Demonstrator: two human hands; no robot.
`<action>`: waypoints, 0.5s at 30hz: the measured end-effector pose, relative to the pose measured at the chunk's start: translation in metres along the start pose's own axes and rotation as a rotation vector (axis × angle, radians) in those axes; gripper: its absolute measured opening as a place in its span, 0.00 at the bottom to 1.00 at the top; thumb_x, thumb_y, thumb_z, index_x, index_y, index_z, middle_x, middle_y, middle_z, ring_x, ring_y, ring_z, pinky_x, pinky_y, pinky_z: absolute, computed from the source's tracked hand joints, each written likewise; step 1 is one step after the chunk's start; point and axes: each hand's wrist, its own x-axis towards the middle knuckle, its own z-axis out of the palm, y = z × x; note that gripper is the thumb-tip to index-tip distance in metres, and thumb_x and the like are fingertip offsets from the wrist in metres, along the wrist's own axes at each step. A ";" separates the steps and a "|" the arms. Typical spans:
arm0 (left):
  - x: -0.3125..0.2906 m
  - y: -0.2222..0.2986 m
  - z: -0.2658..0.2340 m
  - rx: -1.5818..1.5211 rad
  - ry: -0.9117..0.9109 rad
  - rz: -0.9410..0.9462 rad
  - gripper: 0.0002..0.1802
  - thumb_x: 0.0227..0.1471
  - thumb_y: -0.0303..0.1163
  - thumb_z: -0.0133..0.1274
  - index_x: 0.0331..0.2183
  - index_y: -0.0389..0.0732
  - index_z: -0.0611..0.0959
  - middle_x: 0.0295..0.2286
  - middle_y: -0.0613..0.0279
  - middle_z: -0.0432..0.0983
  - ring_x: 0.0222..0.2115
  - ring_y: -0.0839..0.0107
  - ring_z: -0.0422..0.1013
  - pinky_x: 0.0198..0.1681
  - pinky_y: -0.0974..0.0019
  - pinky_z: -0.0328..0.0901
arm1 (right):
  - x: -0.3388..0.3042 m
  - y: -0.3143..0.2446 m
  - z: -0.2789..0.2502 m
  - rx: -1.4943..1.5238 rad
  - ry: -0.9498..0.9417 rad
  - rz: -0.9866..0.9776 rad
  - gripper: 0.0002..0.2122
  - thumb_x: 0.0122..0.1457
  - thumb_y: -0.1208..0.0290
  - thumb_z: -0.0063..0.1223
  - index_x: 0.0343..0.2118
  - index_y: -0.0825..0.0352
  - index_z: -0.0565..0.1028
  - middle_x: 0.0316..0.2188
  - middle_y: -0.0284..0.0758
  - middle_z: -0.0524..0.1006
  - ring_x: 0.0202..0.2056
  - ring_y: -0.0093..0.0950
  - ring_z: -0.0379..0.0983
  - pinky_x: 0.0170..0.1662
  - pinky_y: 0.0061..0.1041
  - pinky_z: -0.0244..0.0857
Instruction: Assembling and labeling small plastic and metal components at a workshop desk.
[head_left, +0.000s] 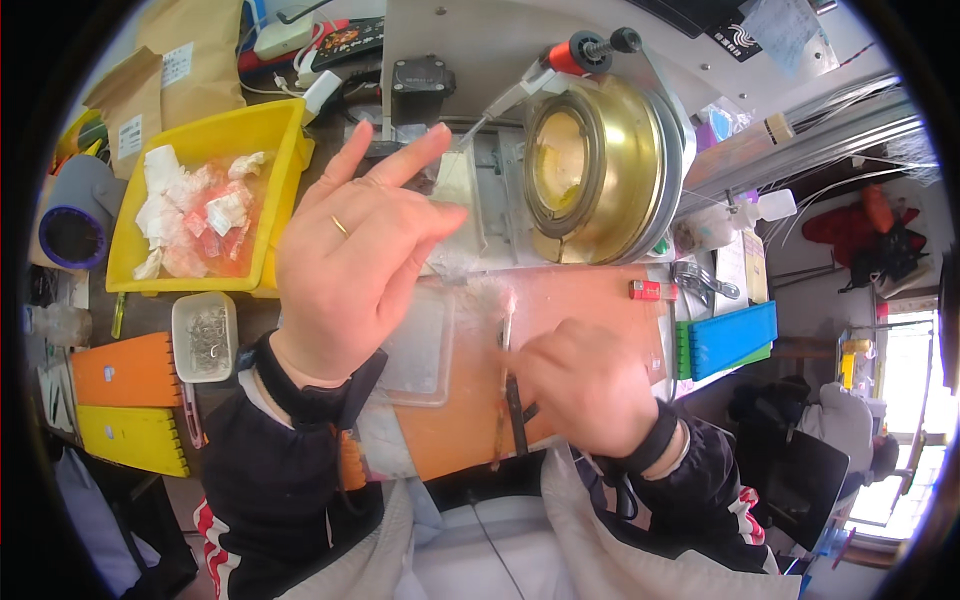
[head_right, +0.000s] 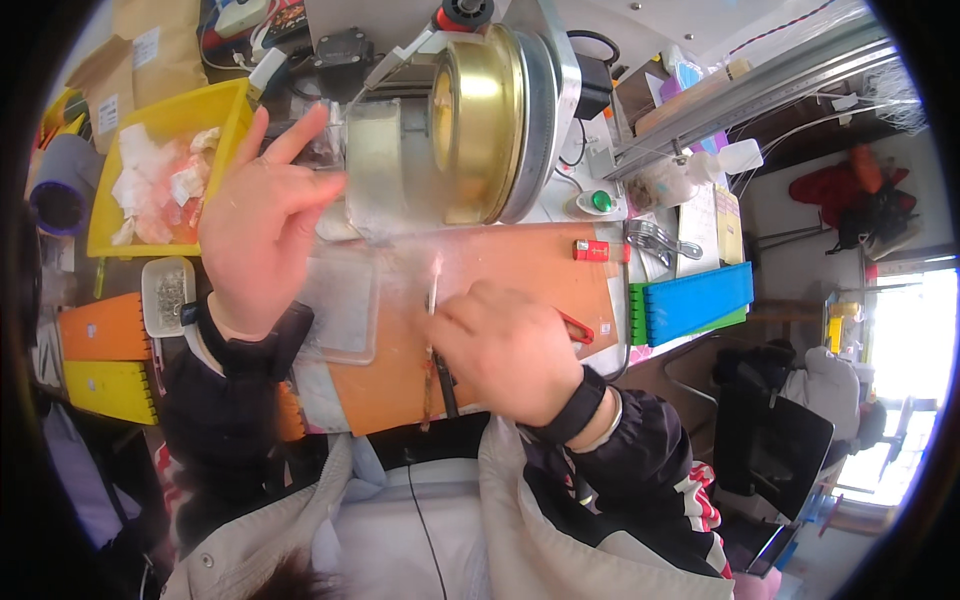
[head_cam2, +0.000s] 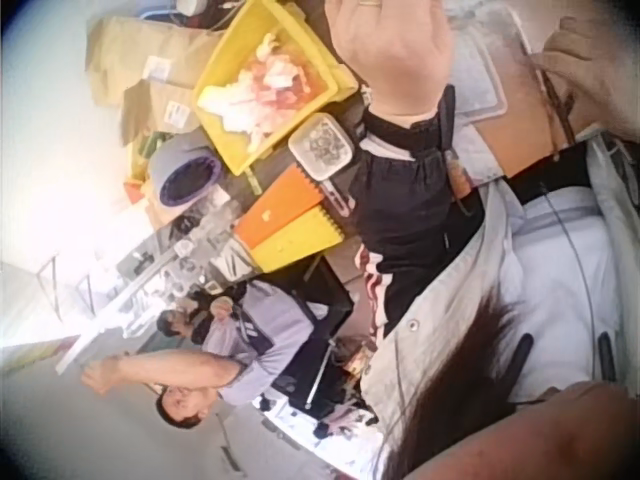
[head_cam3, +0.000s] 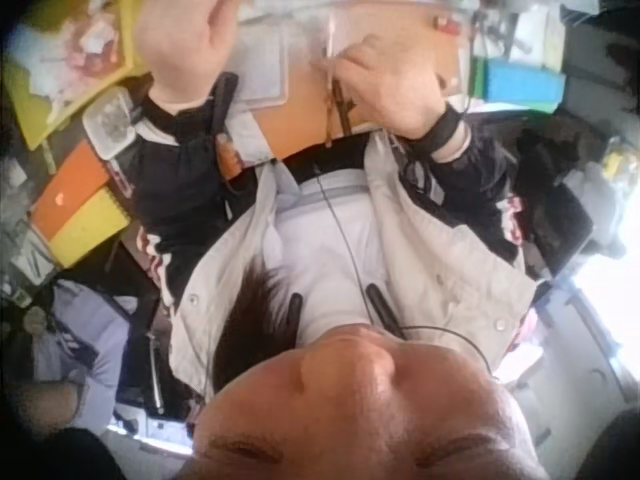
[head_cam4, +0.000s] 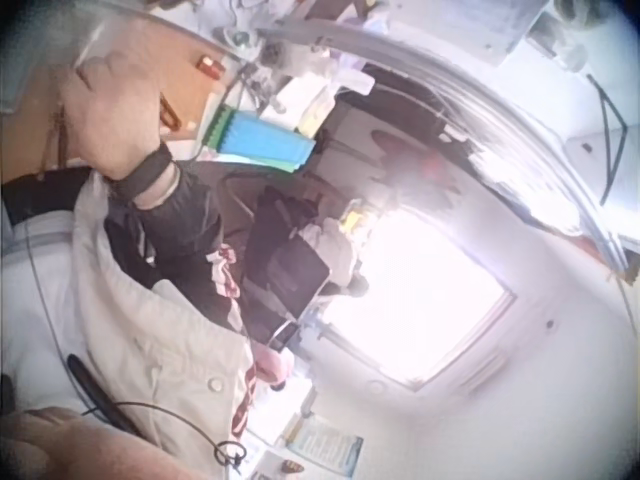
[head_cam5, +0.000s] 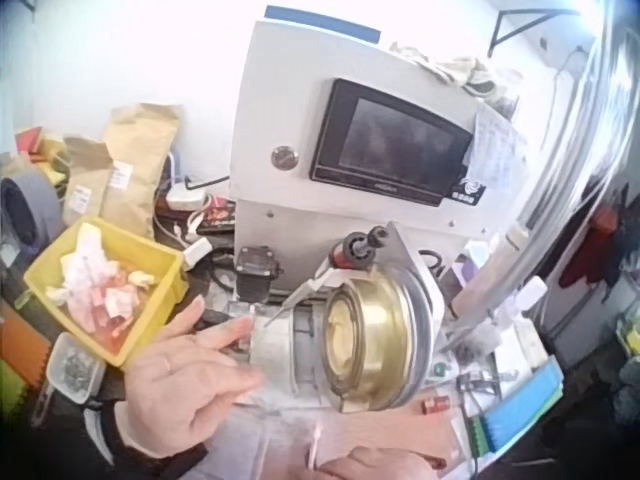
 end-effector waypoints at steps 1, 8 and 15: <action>0.000 0.000 0.000 0.000 0.002 0.006 0.09 0.44 0.16 0.57 0.31 0.39 0.81 0.26 0.59 0.76 0.48 0.49 0.75 0.60 0.43 0.57 | -0.004 -0.005 0.000 0.020 -0.090 -0.035 0.21 0.39 0.73 0.58 0.42 0.62 0.79 0.26 0.29 0.74 0.29 0.30 0.71 0.33 0.28 0.67; -0.003 -0.002 0.000 0.003 -0.010 0.004 0.10 0.44 0.14 0.56 0.31 0.37 0.81 0.27 0.59 0.78 0.49 0.48 0.74 0.60 0.43 0.56 | -0.013 -0.006 0.011 -0.071 -0.230 -0.181 0.20 0.38 0.68 0.57 0.40 0.62 0.79 0.28 0.23 0.72 0.31 0.25 0.70 0.33 0.24 0.65; 0.000 -0.002 0.001 -0.004 0.006 0.016 0.10 0.44 0.14 0.55 0.31 0.37 0.82 0.27 0.59 0.78 0.48 0.49 0.74 0.60 0.44 0.56 | -0.008 0.005 0.003 -0.124 -0.252 -0.371 0.17 0.39 0.67 0.55 0.36 0.62 0.78 0.27 0.25 0.70 0.31 0.23 0.69 0.32 0.23 0.63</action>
